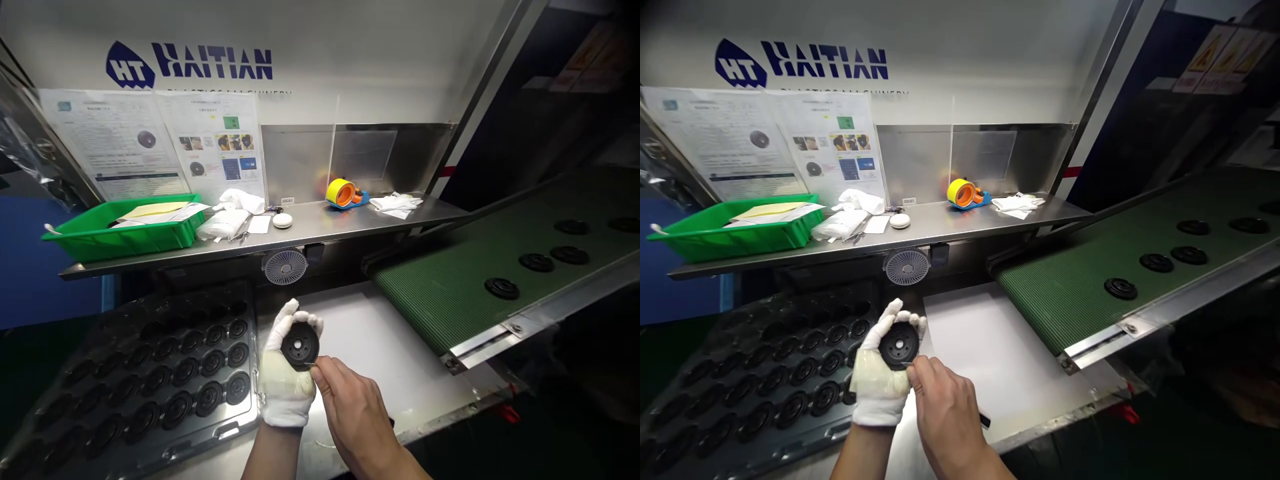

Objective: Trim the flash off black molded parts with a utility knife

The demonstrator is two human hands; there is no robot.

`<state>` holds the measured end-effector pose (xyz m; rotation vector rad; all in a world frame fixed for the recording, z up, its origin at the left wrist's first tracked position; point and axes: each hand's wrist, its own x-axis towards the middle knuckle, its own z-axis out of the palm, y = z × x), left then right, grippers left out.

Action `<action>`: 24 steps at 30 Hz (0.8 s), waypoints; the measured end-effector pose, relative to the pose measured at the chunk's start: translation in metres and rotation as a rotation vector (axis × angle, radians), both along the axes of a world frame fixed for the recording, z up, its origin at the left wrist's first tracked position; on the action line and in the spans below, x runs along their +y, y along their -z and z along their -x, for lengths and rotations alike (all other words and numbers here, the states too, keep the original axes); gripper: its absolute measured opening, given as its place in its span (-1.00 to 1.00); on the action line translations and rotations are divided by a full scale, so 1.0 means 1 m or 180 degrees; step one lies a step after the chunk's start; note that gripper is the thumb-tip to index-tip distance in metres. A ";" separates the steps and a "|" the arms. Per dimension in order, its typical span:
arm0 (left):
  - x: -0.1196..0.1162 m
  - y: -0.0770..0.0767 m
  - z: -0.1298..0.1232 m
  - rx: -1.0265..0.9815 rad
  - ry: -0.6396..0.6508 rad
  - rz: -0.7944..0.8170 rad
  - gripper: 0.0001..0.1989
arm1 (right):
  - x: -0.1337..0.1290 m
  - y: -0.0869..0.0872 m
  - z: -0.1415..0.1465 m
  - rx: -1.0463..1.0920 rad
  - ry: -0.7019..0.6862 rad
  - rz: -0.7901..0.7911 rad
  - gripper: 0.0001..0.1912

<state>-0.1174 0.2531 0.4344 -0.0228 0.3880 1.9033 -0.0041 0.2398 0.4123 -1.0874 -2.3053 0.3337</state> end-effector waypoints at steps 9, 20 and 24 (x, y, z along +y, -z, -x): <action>0.006 0.016 -0.012 0.0026 0.0068 0.0176 -0.81 | 0.007 0.005 -0.020 0.0073 0.0099 0.0370 -0.65; 0.000 0.027 -0.076 0.0419 0.0021 0.0237 -0.65 | 0.021 0.025 -0.081 0.0111 -0.0377 0.0363 -0.69; -0.004 0.026 -0.106 0.0343 -0.0547 0.0356 -0.73 | 0.030 0.026 -0.111 0.0158 -0.0622 0.0360 -0.67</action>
